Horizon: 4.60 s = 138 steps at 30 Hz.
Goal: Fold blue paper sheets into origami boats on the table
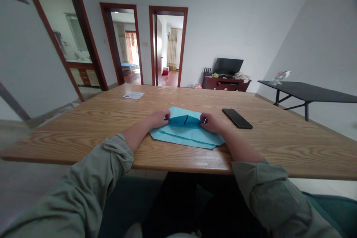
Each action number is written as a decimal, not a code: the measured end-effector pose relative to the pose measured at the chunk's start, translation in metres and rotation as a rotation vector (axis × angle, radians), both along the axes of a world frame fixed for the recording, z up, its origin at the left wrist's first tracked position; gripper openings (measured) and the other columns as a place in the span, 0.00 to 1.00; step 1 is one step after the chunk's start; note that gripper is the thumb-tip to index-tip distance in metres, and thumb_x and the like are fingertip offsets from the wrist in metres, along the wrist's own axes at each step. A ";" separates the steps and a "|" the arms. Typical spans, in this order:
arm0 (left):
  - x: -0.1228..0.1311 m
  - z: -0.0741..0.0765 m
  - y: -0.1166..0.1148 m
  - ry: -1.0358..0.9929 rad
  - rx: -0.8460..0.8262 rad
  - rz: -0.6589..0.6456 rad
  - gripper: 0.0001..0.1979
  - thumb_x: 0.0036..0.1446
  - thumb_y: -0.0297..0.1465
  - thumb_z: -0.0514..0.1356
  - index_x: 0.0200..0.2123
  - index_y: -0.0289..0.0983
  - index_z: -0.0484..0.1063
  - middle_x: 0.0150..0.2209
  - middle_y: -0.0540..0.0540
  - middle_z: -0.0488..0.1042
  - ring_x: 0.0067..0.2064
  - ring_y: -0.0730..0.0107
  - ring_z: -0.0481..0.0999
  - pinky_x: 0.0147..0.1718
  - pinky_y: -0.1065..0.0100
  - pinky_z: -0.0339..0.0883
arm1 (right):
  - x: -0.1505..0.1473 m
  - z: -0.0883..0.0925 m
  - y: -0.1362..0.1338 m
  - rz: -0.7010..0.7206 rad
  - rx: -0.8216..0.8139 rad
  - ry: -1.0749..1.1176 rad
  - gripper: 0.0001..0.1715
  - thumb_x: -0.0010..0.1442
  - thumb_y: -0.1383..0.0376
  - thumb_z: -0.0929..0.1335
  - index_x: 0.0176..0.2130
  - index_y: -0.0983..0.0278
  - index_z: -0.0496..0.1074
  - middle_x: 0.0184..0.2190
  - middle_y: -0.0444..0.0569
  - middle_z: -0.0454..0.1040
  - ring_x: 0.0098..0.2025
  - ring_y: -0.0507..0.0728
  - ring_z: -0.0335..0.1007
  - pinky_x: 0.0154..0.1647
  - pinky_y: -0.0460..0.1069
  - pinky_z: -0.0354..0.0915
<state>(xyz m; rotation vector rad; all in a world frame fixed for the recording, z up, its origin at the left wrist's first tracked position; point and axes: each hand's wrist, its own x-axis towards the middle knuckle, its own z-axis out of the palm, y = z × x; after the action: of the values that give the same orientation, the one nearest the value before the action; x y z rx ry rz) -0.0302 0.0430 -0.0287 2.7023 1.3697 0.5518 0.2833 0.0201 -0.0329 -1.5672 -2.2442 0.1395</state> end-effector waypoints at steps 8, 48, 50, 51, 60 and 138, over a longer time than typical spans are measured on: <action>0.008 0.004 -0.010 0.101 0.079 -0.020 0.08 0.55 0.38 0.57 0.33 0.40 0.68 0.34 0.46 0.73 0.36 0.64 0.72 0.33 0.67 0.61 | -0.013 0.007 -0.007 -0.030 0.043 -0.158 0.11 0.53 0.57 0.68 0.27 0.61 0.67 0.26 0.46 0.72 0.28 0.53 0.64 0.27 0.46 0.52; -0.013 0.017 0.007 -0.034 -0.488 -0.010 0.36 0.43 0.57 0.61 0.52 0.43 0.71 0.47 0.44 0.73 0.45 0.62 0.72 0.40 0.69 0.63 | -0.013 0.010 -0.014 0.096 -0.108 -0.081 0.24 0.53 0.50 0.69 0.44 0.61 0.75 0.38 0.51 0.75 0.38 0.57 0.70 0.37 0.48 0.63; -0.014 0.016 0.009 -0.062 -0.499 0.000 0.35 0.45 0.56 0.60 0.52 0.42 0.72 0.47 0.44 0.74 0.46 0.61 0.72 0.42 0.68 0.62 | -0.014 0.010 -0.014 0.090 -0.139 -0.060 0.25 0.52 0.49 0.69 0.45 0.62 0.75 0.38 0.51 0.75 0.37 0.57 0.70 0.36 0.48 0.63; -0.015 0.016 0.010 -0.066 -0.497 -0.008 0.34 0.45 0.56 0.60 0.51 0.42 0.73 0.46 0.44 0.75 0.45 0.61 0.72 0.42 0.68 0.62 | -0.014 0.011 -0.014 0.087 -0.150 -0.050 0.26 0.52 0.49 0.69 0.44 0.62 0.76 0.37 0.50 0.75 0.36 0.57 0.70 0.35 0.48 0.62; -0.015 0.022 0.004 -0.237 -0.644 -0.076 0.31 0.45 0.53 0.62 0.45 0.37 0.76 0.38 0.45 0.77 0.38 0.65 0.72 0.36 0.68 0.63 | -0.013 0.013 -0.016 0.074 -0.220 0.048 0.17 0.51 0.52 0.70 0.35 0.62 0.74 0.31 0.47 0.74 0.32 0.55 0.67 0.31 0.47 0.60; -0.006 0.018 -0.002 0.077 -0.311 -0.061 0.24 0.49 0.46 0.61 0.48 0.42 0.74 0.41 0.48 0.76 0.37 0.68 0.72 0.33 0.71 0.61 | -0.011 0.014 -0.019 0.077 -0.122 -0.017 0.21 0.55 0.53 0.69 0.46 0.59 0.77 0.44 0.49 0.76 0.40 0.57 0.71 0.42 0.49 0.64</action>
<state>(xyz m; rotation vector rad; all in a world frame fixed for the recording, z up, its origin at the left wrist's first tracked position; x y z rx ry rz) -0.0357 0.0411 -0.0106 2.5243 1.2639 0.2099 0.2721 0.0015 -0.0188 -1.5481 -2.3502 0.2909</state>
